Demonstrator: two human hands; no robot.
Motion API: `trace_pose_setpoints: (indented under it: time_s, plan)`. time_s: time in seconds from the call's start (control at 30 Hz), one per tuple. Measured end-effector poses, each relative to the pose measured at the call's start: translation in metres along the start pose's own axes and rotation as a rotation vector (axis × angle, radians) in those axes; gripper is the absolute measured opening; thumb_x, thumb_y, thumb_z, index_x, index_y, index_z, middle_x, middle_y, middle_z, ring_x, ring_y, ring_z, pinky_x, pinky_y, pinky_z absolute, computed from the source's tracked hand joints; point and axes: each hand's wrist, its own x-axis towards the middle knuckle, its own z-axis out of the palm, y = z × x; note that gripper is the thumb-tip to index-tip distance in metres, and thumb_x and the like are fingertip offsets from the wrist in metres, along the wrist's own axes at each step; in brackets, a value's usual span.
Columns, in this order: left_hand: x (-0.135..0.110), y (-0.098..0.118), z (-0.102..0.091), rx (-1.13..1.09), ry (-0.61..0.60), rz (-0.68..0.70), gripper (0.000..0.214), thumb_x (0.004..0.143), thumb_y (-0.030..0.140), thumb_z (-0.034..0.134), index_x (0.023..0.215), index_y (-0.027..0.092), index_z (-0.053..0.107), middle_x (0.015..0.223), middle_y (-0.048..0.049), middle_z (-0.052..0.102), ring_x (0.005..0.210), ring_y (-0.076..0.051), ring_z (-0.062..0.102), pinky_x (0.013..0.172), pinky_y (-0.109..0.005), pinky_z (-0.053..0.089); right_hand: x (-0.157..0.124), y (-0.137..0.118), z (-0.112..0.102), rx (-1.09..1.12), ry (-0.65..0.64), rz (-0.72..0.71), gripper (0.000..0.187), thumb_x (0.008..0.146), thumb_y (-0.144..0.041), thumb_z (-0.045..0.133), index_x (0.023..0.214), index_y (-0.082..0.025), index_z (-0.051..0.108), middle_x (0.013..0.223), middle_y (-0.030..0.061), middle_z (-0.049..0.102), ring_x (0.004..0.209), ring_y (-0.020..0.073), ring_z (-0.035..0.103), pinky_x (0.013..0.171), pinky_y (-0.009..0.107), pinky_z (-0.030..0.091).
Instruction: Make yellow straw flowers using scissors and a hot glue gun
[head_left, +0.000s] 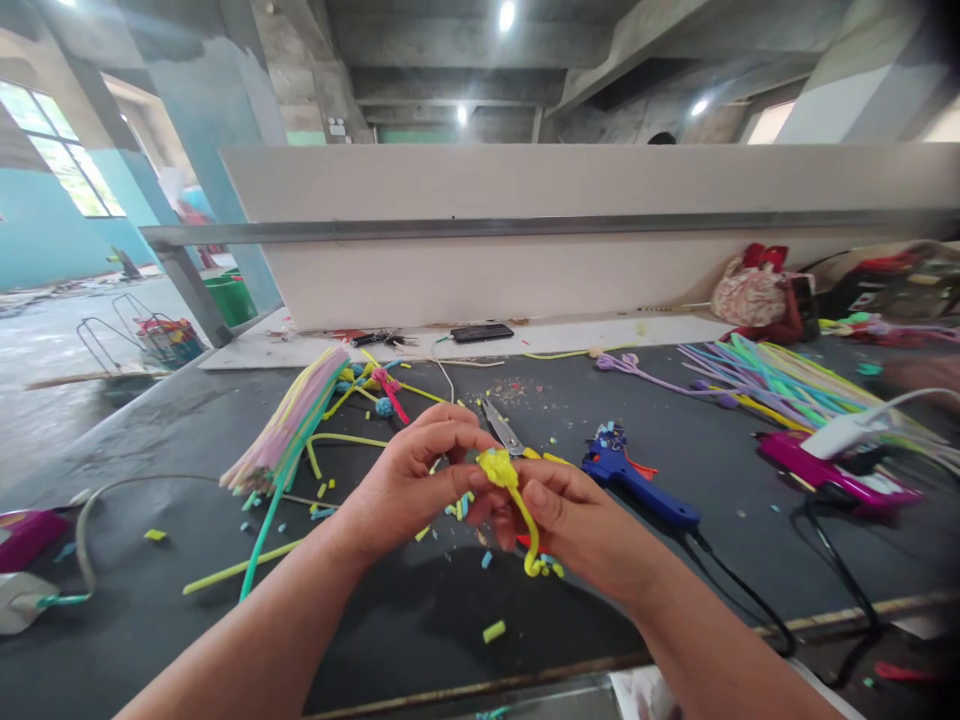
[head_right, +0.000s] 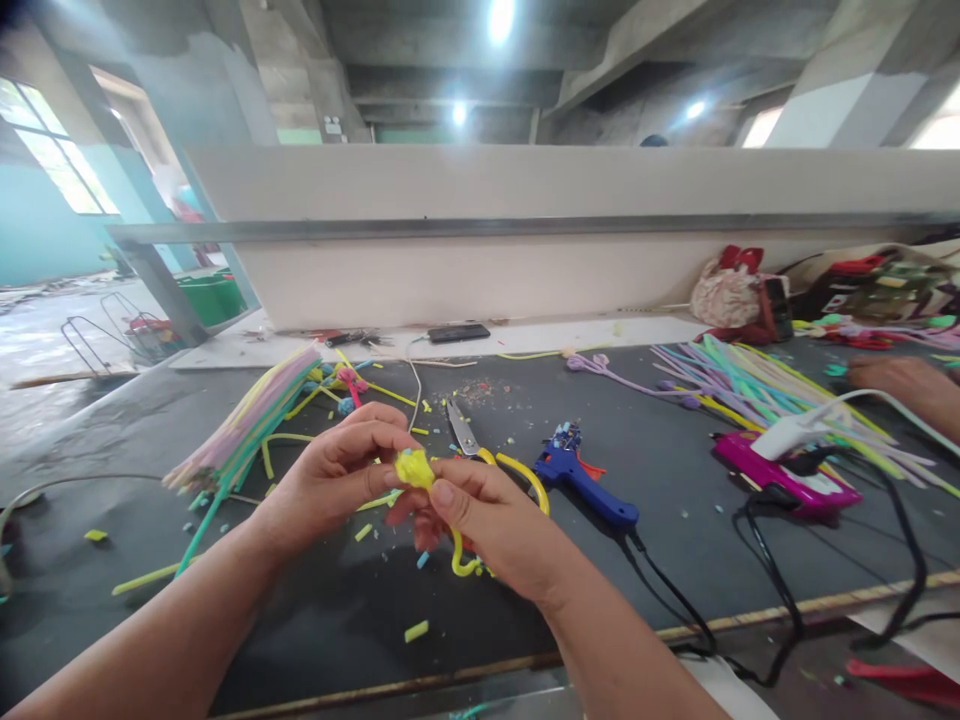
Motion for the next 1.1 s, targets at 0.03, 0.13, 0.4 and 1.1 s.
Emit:
trace_pose_setpoints:
  time_s: [0.03,0.13,0.4,1.1]
  plan:
    - [0.000,0.001,-0.001,0.021,-0.017,0.007,0.012,0.077,0.016,0.063,0.088,0.019,0.067,0.093,-0.0052,0.053,0.087,-0.015,0.055,0.077,-0.028,0.047,0.000,0.000,0.000,-0.018,-0.001,-0.002,0.037,0.078,-0.048,0.060,0.093,-0.015,0.068,0.083,0.0072,0.065,0.064,0.0102,0.053,0.061,0.025,0.041]
    - [0.000,0.000,-0.002,0.060,-0.055,0.043,0.015,0.079,0.018,0.062,0.092,0.020,0.068,0.096,-0.0058,0.054,0.091,-0.015,0.055,0.083,-0.029,0.047,0.000,0.000,0.000,-0.089,0.061,0.002,0.031,0.079,-0.044,0.061,0.083,-0.014,0.069,0.076,0.0053,0.065,0.057,0.0091,0.050,0.055,0.023,0.038]
    - [-0.001,0.001,0.000,-0.001,-0.109,0.078,0.025,0.083,0.020,0.056,0.105,0.025,0.067,0.099,-0.0067,0.054,0.095,-0.016,0.055,0.083,-0.030,0.047,0.002,0.005,0.008,-0.217,0.182,-0.068,0.033,0.081,-0.046,0.058,0.069,-0.016,0.064,0.063,0.0011,0.060,0.048,0.0067,0.044,0.047,0.022,0.032]
    - [-0.003,0.007,0.008,0.335,0.191,0.300,0.009,0.075,0.010,0.065,0.077,0.017,0.060,0.075,-0.0008,0.056,0.071,-0.010,0.055,0.064,-0.021,0.046,0.003,0.006,0.014,-0.801,0.403,-0.401,0.033,0.089,-0.032,0.046,0.062,-0.017,0.055,0.057,-0.0018,0.049,0.053,0.0095,0.044,0.051,0.023,0.033]
